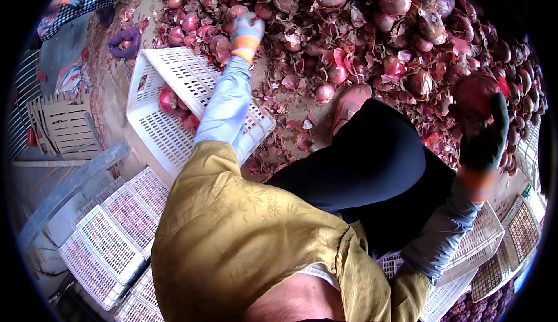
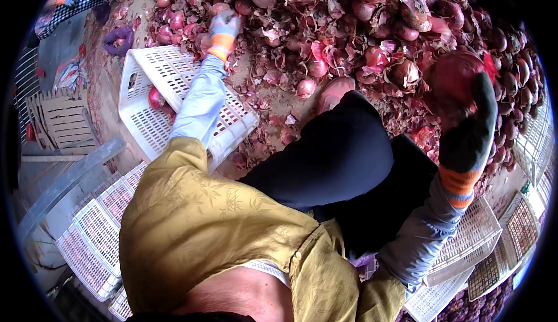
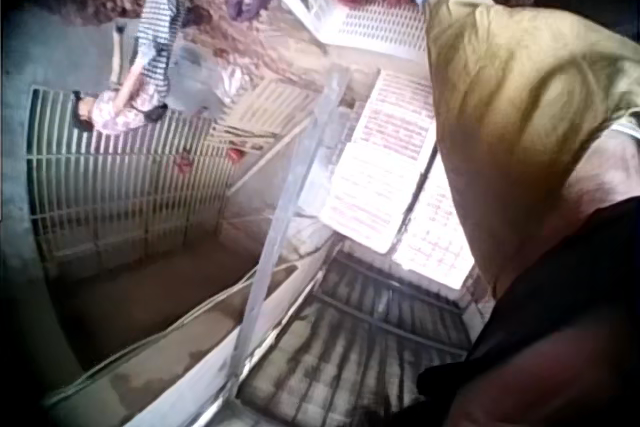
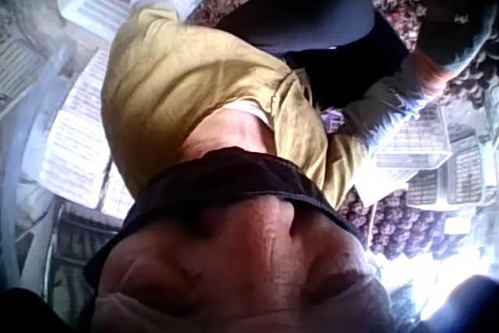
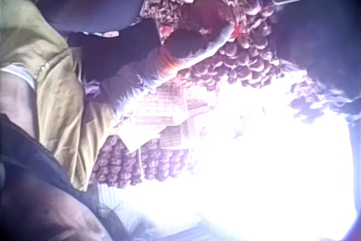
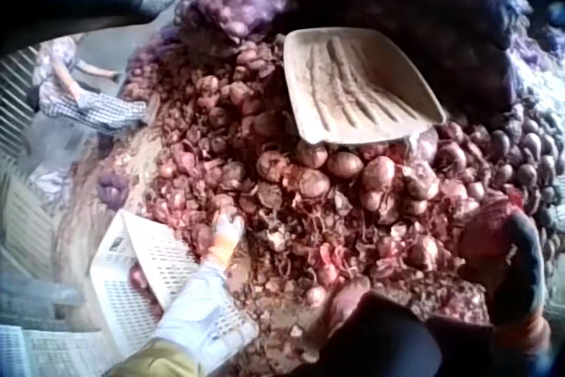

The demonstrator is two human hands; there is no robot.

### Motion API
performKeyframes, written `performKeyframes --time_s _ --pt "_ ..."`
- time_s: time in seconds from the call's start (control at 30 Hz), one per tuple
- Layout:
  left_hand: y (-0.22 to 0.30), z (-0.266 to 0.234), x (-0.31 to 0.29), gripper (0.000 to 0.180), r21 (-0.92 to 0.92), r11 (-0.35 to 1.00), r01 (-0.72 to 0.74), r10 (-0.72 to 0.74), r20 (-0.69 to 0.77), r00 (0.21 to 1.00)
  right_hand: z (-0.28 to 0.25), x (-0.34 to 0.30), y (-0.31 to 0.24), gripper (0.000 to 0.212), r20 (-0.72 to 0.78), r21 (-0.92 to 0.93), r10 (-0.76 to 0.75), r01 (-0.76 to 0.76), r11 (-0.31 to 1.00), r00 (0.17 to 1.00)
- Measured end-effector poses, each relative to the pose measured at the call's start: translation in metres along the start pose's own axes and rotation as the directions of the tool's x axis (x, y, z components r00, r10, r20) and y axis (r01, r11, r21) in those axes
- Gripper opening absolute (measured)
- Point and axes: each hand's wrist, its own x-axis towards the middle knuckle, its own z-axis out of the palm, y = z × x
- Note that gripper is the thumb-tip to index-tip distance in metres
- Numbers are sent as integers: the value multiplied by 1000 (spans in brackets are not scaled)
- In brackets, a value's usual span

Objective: The person picks onions from a large pile on the ground and places them into plastic baskets and mesh bags while seated.

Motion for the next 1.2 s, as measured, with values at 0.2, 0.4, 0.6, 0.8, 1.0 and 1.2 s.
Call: performKeyframes --time_s 0.2,0.4,0.6,0.8,1.0,1.2 --pt "-115 35 -34 84 322 930 179 -260 231 938 -31 -22 11 67 -69 -40 170 -173 984 983" --pt "-72 58 -76 80 354 897 264 -395 379 837 -29 -15 8 69 -99 -58 75 -81 995 992" --pt "14 55 -121 33 -545 829 128 111 384 917 -14 -10 8 68 -131 91 62 -50 995 989" --pt "114 73 -214 64 313 940 -133 -134 699 702 -27 -26 4 68 -241 140 29 6 990 970" --pt "7 152 -234 57 -530 802 274 33 497 867 -33 -24 -21 73 -368 287 -37 152 946 929" --pt "284 -28 -157 58 -900 395 186 487 377 788 -68 -50 -24 37 10 1000 574 -2 -15 819"
